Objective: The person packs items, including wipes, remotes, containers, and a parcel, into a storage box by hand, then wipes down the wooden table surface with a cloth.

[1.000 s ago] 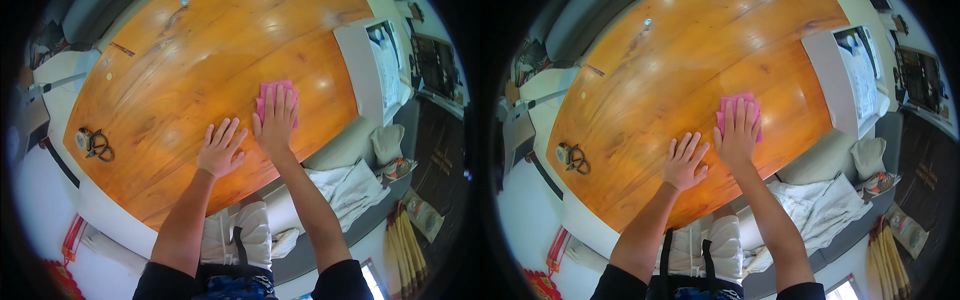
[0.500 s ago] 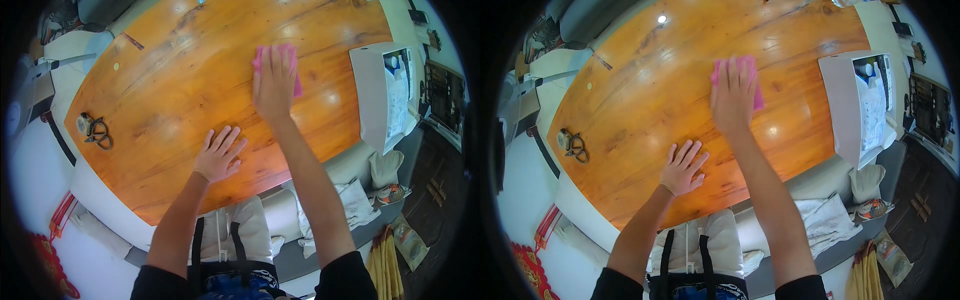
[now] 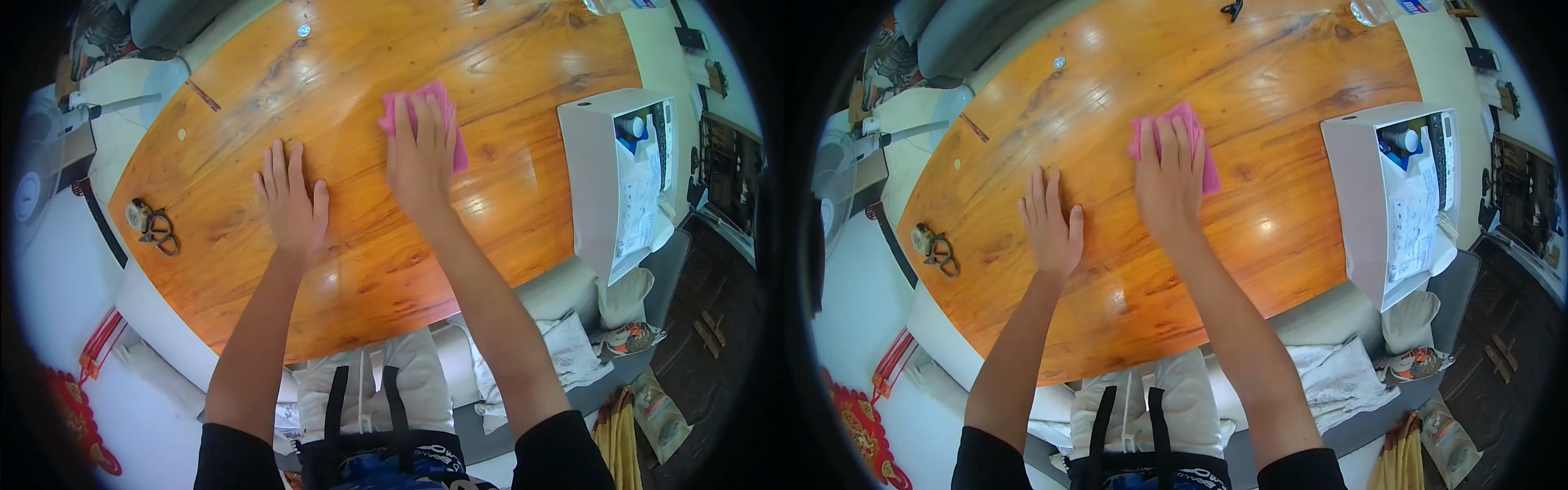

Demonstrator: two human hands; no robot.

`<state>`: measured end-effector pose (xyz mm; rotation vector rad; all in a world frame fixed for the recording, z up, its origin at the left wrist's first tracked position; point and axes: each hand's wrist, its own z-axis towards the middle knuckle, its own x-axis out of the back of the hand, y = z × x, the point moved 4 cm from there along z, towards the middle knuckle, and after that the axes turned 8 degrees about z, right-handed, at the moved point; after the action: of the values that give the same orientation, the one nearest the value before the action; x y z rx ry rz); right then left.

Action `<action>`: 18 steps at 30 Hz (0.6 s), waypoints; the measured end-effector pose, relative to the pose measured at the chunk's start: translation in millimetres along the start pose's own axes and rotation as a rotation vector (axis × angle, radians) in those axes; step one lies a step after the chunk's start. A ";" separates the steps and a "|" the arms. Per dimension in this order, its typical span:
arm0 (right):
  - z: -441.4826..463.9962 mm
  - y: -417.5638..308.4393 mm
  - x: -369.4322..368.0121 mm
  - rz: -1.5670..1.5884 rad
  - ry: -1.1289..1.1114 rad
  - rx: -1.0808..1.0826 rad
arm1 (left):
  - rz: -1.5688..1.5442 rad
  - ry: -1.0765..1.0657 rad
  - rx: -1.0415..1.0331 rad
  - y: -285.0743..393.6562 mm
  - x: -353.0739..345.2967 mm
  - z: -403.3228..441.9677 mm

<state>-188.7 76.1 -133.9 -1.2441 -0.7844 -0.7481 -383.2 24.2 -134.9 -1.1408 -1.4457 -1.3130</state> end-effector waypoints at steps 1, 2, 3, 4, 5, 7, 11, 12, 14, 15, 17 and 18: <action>-11.3 1.8 1.1 0.031 -0.013 0.007 | 0.030 0.006 0.003 1.4 -1.9 -0.1; -31.6 3.2 5.8 0.050 -0.025 0.020 | 0.060 0.016 0.007 2.6 -4.4 -0.1; -59.9 4.4 14.1 0.069 -0.039 0.032 | 0.090 0.024 0.012 3.5 -6.6 -1.0; -68.0 4.9 21.1 0.086 -0.053 0.044 | 0.099 0.040 0.009 2.9 -9.3 -0.4; -65.8 11.5 20.1 0.089 -0.037 0.058 | 0.109 0.056 0.008 1.1 -11.9 -0.6; -49.0 13.4 23.7 0.105 -0.012 0.080 | 0.123 0.070 0.002 1.0 -11.3 -4.5; 14.1 19.0 20.7 0.167 0.042 0.077 | 0.149 0.086 -0.017 1.4 -10.1 -1.8; 16.9 19.7 19.6 0.175 0.052 0.062 | 0.154 0.078 -0.021 1.0 -10.5 -2.7; 3.4 20.7 20.6 0.163 0.010 0.015 | 0.158 0.061 -0.014 0.8 -10.3 -3.7; -20.4 19.0 22.9 0.149 -0.038 -0.006 | 0.158 0.060 -0.008 1.3 -10.1 -2.4; -46.5 19.1 26.1 0.146 -0.076 -0.028 | 0.130 0.069 -0.011 1.4 -10.2 -2.6; -52.0 18.8 27.2 0.162 -0.067 -0.028 | 0.115 0.075 -0.010 0.8 -11.7 -2.8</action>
<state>-153.0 26.3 -128.1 -1.3460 -0.7200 -0.5901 -379.8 20.4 -145.9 -1.1523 -1.3014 -1.2706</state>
